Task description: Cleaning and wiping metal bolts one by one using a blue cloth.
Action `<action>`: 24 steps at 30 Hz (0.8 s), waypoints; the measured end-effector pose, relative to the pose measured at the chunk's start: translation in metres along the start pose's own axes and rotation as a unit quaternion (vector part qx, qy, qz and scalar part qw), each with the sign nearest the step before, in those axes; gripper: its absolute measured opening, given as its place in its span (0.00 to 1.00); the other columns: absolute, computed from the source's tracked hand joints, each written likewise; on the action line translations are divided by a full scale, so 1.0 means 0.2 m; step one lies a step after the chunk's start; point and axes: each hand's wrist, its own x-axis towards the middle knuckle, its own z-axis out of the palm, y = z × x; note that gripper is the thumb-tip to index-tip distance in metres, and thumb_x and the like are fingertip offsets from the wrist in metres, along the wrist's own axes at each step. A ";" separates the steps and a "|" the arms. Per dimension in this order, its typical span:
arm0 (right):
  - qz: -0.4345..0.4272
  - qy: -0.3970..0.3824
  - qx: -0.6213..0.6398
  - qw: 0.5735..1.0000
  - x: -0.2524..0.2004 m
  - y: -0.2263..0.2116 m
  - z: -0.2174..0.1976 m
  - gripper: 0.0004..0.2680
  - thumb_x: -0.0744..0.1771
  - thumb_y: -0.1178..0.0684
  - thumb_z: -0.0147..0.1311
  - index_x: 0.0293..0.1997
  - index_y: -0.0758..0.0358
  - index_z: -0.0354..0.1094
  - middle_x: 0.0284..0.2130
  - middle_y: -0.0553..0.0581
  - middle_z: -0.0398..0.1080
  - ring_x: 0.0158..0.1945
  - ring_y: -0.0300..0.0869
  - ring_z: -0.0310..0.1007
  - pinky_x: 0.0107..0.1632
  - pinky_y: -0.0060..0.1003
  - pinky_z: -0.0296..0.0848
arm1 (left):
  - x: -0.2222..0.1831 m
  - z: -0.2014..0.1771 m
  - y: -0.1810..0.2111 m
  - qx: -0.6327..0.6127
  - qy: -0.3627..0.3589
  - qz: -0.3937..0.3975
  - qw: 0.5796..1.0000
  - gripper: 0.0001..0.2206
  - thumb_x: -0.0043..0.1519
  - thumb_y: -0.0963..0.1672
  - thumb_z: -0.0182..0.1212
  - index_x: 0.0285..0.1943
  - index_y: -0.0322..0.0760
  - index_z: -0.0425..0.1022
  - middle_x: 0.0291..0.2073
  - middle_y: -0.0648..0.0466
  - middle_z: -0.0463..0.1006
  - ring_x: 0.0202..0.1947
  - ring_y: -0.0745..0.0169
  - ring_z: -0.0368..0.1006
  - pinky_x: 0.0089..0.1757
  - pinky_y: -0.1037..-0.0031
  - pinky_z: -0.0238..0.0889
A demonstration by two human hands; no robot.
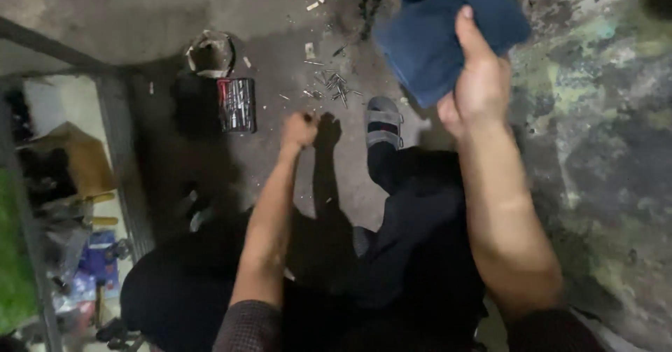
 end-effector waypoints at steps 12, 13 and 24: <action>0.034 0.094 -0.157 0.983 -0.04 -0.13 0.07 0.21 0.71 0.42 0.44 0.71 0.62 0.53 0.62 0.58 0.68 0.64 0.48 0.73 0.63 0.48 0.71 | 0.27 0.34 -0.01 0.160 -0.033 -0.031 0.986 0.15 0.64 0.46 0.57 0.61 0.48 0.71 0.55 0.48 0.77 0.52 0.40 0.75 0.49 0.48 0.68; 0.037 0.097 -0.159 0.982 -0.05 -0.14 -0.01 0.21 0.71 0.42 0.44 0.71 0.62 0.53 0.62 0.58 0.68 0.64 0.48 0.73 0.63 0.48 0.71 | 0.33 0.40 -0.04 0.158 -0.037 -0.032 0.986 0.15 0.64 0.46 0.57 0.61 0.48 0.71 0.55 0.48 0.77 0.52 0.40 0.75 0.49 0.48 0.68; -0.098 -0.002 -0.618 0.780 0.04 -0.20 -0.29 0.15 0.75 0.43 0.46 0.31 0.54 0.55 0.19 0.46 0.53 0.18 0.34 0.50 0.27 0.33 0.53 | 0.68 0.75 -0.15 0.266 0.041 0.106 0.957 0.15 0.65 0.43 0.52 0.60 0.42 0.73 0.58 0.50 0.74 0.57 0.46 0.73 0.53 0.55 0.71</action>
